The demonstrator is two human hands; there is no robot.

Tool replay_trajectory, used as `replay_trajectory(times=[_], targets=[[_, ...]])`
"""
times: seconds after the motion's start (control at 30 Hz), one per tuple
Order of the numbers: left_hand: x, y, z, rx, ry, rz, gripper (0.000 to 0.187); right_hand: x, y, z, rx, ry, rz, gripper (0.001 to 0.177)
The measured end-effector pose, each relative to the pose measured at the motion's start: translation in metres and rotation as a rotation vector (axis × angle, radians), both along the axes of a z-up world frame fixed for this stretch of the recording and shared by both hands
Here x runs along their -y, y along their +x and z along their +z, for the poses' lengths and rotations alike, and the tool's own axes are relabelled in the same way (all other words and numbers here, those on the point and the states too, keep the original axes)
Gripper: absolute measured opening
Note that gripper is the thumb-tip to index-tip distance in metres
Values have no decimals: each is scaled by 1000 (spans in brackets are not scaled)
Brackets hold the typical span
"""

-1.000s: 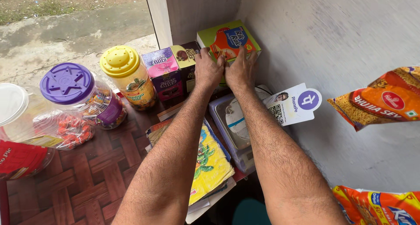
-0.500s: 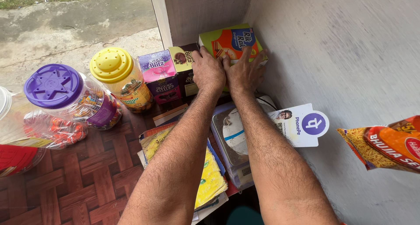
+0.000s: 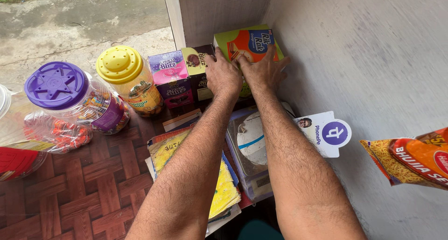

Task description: The person moves various snack boxes and plastic jars from a counter to the floor, placing them in a line. They handle items one by one, including yellow and pink boxes and several jars with different colored lids, then return to the counter to retrieve more items.

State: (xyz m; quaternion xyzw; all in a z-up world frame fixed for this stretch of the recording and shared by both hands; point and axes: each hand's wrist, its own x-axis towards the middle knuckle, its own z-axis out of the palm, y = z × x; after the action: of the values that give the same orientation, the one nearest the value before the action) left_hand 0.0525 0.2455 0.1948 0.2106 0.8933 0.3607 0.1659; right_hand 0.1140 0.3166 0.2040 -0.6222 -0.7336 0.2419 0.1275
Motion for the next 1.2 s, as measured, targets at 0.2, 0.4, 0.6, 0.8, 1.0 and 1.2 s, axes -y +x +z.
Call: replay_trajectory(times=[0.2, 0.4, 0.6, 0.8, 1.0, 1.2], targets=[[-13, -7, -17, 275, 95, 79, 70, 15, 4, 3, -47, 104, -13, 89], [-24, -19, 7, 374, 246, 83, 74, 23, 1, 30, -76, 223, -93, 79], [-18, -30, 80, 325, 345, 40, 72, 37, 0, 75, -127, 444, -124, 76], [14, -42, 105, 230, 634, 106, 78, 69, -11, 114, -150, 853, -112, 82], [67, -71, 122, 32, 859, 185, 80, 142, -25, 152, -245, 1017, -54, 83], [187, -96, 160, -195, 1110, 260, 74, 260, -42, 189, -420, 1204, 35, 89]])
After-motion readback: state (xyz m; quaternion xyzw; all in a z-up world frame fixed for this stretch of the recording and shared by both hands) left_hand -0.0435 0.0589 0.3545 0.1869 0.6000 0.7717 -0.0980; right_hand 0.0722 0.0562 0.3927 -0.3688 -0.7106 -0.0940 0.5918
